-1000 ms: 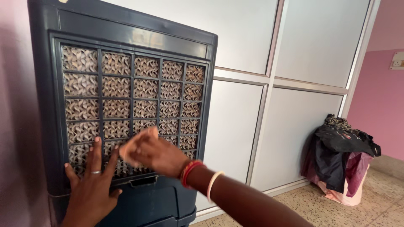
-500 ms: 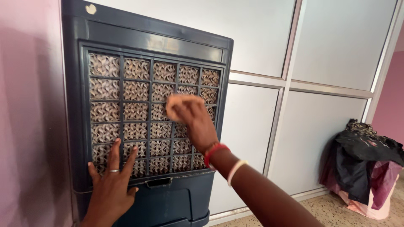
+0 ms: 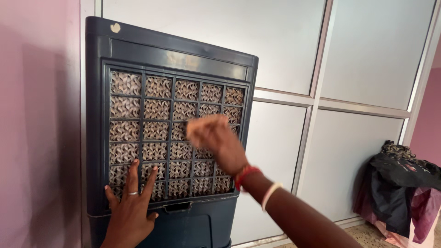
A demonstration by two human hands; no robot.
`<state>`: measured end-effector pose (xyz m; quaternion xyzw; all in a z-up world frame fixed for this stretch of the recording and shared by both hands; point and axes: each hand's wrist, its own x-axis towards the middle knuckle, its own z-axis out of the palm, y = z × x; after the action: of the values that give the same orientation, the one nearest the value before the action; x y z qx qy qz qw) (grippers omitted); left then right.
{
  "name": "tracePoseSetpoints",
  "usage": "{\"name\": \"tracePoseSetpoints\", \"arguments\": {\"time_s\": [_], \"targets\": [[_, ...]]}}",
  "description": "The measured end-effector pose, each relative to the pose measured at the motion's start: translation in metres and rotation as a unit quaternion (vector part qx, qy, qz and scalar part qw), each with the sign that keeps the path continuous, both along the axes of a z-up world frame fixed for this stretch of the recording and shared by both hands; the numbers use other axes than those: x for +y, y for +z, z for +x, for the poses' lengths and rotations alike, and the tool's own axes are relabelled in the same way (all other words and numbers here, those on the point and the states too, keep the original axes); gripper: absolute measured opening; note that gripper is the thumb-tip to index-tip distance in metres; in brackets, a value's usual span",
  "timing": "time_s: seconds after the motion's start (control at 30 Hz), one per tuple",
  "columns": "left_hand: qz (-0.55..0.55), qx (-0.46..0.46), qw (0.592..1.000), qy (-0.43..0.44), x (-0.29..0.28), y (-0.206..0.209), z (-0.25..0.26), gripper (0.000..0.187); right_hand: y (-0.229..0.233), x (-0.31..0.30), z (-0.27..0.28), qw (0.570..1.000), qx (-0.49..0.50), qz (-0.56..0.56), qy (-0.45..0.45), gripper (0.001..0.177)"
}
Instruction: The person wipes the front grille, side panels, and top of a standing air cooler using a cloth. The person moves the cloth across the cooler's surfaces in a repetitive wiping motion, covering the lower, middle, and upper sections of the unit.
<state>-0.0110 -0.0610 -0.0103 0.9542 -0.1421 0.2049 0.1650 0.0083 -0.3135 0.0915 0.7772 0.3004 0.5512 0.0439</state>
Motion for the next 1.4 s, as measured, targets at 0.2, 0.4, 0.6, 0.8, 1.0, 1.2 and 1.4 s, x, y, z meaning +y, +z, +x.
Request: {"name": "tracePoseSetpoints", "arguments": {"time_s": [0.2, 0.4, 0.6, 0.8, 1.0, 1.2, 1.4], "targets": [[0.015, 0.012, 1.000, 0.005, 0.001, 0.002, -0.003, 0.119, 0.019, 0.006, 0.019, 0.990, -0.056, 0.121, -0.052, 0.065], [0.007, 0.000, 1.000, -0.001, 0.002, 0.004, -0.005, 0.121, -0.054, -0.013, 0.014, 0.999, 0.009, -0.024, -0.029, 0.062], [0.009, 0.002, 1.000, 0.010, 0.002, -0.004, 0.006, 0.123, -0.064, -0.026, 0.002, 0.974, 0.084, -0.204, 0.043, 0.047], [0.054, -0.008, 0.998, 0.025, 0.002, -0.013, 0.022, 0.119, 0.052, -0.013, 0.011, 0.992, -0.104, 0.077, 0.012, 0.052], [0.006, -0.031, 0.999, 0.003, 0.003, -0.007, 0.006, 0.126, 0.051, -0.016, -0.003, 0.991, -0.036, 0.129, 0.001, 0.066], [-0.039, -0.101, 0.994, -0.019, 0.001, -0.004, -0.014, 0.122, -0.015, -0.029, -0.016, 0.995, 0.030, 0.092, 0.029, 0.072], [-0.049, -0.062, 0.997, -0.021, 0.002, 0.003, -0.022, 0.120, -0.061, -0.055, -0.014, 0.982, 0.081, -0.160, -0.062, 0.061]]}}
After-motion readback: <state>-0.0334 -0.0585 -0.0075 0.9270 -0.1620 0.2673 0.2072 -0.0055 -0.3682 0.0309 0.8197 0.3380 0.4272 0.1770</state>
